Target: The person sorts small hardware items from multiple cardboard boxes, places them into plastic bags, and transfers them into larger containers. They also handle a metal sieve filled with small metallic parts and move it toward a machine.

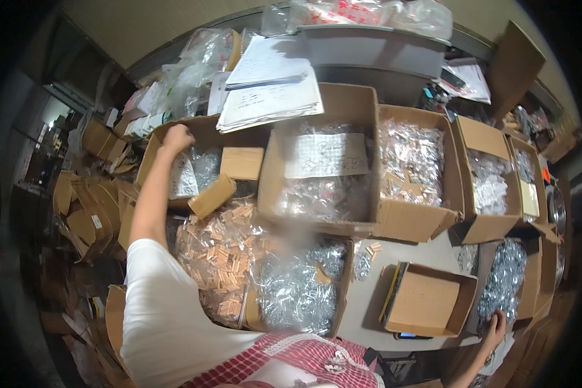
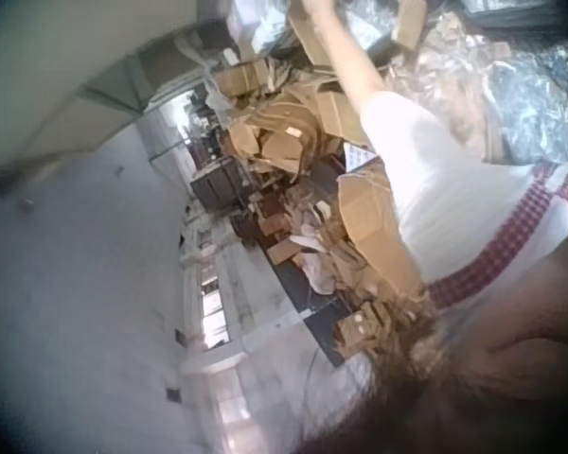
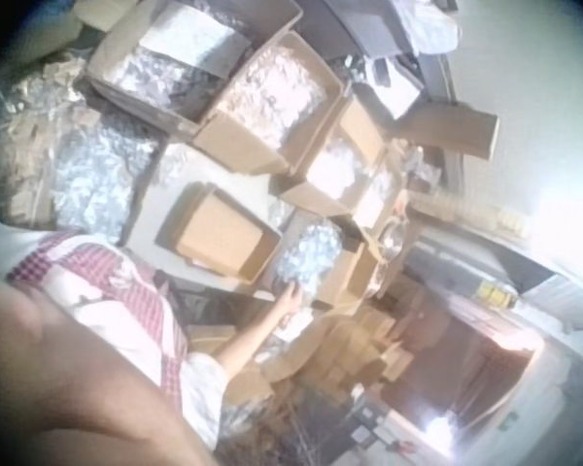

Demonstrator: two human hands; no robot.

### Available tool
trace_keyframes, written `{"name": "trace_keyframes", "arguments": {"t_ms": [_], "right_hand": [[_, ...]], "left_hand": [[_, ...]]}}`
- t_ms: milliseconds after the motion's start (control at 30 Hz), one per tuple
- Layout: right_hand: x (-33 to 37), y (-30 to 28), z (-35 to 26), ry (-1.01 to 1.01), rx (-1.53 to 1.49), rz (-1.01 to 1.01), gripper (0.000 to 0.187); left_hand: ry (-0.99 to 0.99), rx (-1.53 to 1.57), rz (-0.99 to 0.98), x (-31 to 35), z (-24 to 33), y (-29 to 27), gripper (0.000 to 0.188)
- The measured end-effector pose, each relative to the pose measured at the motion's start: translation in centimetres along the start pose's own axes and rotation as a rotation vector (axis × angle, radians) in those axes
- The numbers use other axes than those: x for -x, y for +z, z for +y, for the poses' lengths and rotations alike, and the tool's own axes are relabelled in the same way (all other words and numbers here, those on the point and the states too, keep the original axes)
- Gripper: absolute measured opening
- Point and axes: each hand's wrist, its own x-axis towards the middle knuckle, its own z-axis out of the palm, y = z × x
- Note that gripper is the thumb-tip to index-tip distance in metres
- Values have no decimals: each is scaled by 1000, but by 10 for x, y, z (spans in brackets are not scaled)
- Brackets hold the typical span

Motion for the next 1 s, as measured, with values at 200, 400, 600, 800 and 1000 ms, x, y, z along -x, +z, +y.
{"name": "trace_keyframes", "arguments": {"t_ms": [200, 400, 600, 800, 1000], "right_hand": [[9, 29, -7, -70, -74, 86, 22], [15, 47, -12, -14, -178, 260, 22], [19, 48, -22, -49, -103, 210, 23], [45, 49, -55, -111, -45, 183, 22], [44, 73, -81, -80, 60, 298, 20]], "left_hand": [[102, 1303, 45, 74, 82, -131, 12], [433, 1429, -556, 154, 240, -183, 15], [809, 264, -778, 150, 388, -47, 45], [1017, 193, -499, 139, 421, 52, 37], [500, 945, -599, 127, 404, -64, 19]]}}
